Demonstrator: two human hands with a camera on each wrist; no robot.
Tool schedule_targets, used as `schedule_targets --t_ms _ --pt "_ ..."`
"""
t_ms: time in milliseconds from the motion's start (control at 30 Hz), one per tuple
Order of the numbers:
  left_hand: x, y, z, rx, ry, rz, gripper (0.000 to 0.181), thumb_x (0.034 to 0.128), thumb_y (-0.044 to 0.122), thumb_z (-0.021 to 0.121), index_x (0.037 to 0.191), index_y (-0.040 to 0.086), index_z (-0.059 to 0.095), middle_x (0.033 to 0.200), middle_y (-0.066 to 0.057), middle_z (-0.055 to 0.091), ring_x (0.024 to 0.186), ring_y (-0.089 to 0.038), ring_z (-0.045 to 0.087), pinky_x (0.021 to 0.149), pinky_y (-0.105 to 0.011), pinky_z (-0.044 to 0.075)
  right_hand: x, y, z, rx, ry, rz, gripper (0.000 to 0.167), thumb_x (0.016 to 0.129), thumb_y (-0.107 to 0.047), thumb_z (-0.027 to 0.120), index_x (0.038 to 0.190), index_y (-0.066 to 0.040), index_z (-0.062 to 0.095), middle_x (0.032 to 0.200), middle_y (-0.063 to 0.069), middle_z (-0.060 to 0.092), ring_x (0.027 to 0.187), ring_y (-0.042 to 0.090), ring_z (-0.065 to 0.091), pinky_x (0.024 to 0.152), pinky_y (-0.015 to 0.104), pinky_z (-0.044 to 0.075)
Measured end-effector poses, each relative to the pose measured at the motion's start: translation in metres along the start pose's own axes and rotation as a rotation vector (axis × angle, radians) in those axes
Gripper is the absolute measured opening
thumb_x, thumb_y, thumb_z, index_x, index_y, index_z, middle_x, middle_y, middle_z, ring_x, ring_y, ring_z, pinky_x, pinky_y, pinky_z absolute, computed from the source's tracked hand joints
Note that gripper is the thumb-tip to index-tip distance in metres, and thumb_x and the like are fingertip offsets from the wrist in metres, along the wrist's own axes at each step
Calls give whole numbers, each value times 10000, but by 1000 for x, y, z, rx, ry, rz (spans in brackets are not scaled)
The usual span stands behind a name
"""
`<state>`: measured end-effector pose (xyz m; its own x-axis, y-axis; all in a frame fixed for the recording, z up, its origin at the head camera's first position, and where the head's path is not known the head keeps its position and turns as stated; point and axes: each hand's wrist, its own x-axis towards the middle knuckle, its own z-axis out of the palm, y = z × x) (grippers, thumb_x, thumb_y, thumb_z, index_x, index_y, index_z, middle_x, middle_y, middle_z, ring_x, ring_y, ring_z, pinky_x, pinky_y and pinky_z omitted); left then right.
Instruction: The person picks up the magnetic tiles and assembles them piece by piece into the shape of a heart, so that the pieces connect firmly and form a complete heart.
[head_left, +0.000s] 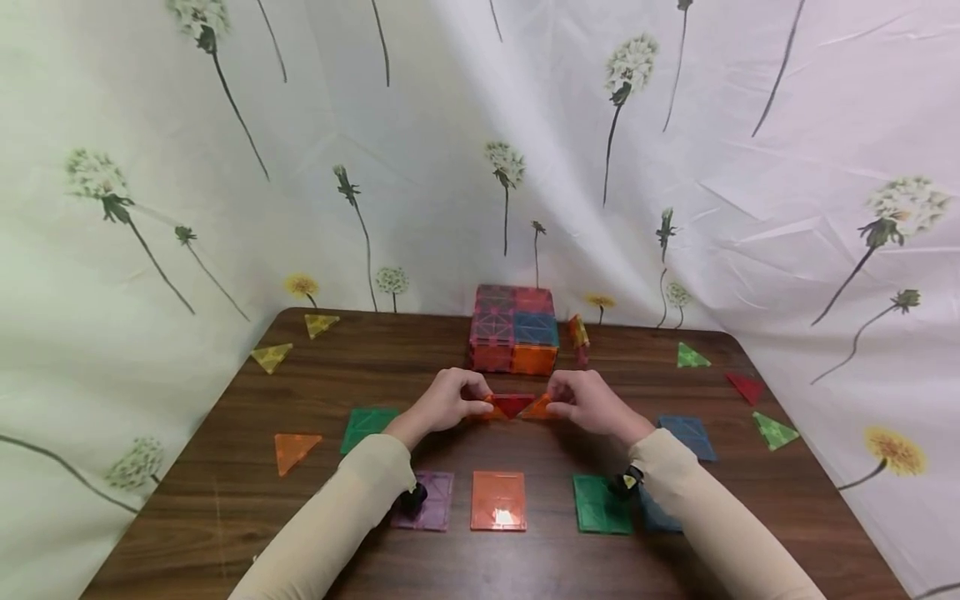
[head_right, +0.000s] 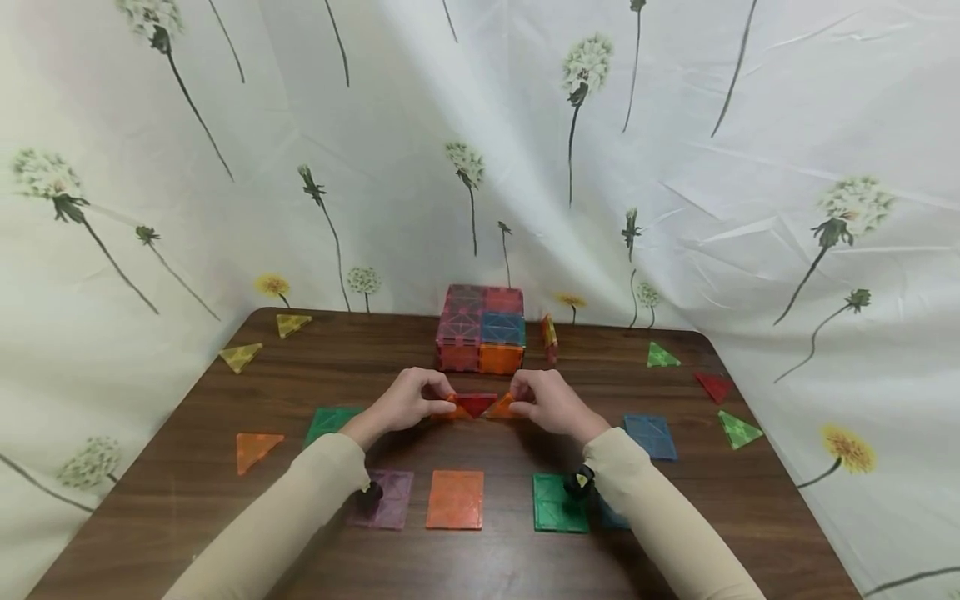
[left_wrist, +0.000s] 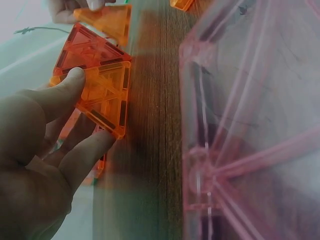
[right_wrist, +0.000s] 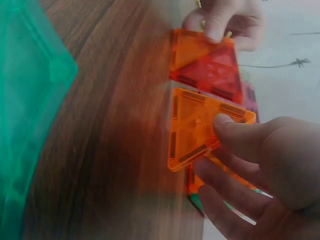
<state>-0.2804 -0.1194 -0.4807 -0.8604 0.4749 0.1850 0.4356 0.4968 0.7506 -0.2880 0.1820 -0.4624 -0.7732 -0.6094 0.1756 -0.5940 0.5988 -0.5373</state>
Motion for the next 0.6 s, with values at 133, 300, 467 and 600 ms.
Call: schedule_targets --t_ms 133,300,467,600 --pt "-1 2 1 -7 3 9 59 904 106 841 908 126 785 875 44 747 855 -117 669 837 -384 584 6 -4 8 -6 6 -6 156 938 -100 808 950 -176 671 891 -21 727 789 78 642 749 286 579" --pt "-1 3 1 -15 5 24 69 894 99 849 892 115 781 864 32 749 864 -142 672 868 -479 587 8 -5 14 -30 27 -13 165 924 -92 821 926 -170 676 861 -57 708 764 66 632 735 275 583" --pt "-1 2 0 -4 15 7 70 895 114 851 898 135 785 872 45 747 877 -134 669 873 -423 584 8 -5 17 -57 58 -9 134 922 -113 828 909 -138 698 838 -46 710 713 71 597 705 267 574" --pt "0 1 1 11 8 1 74 903 124 846 912 150 776 890 56 735 863 -104 659 833 -341 575 7 -7 16 -102 57 -11 125 928 -136 827 908 -154 705 837 -65 703 717 57 593 702 267 569"
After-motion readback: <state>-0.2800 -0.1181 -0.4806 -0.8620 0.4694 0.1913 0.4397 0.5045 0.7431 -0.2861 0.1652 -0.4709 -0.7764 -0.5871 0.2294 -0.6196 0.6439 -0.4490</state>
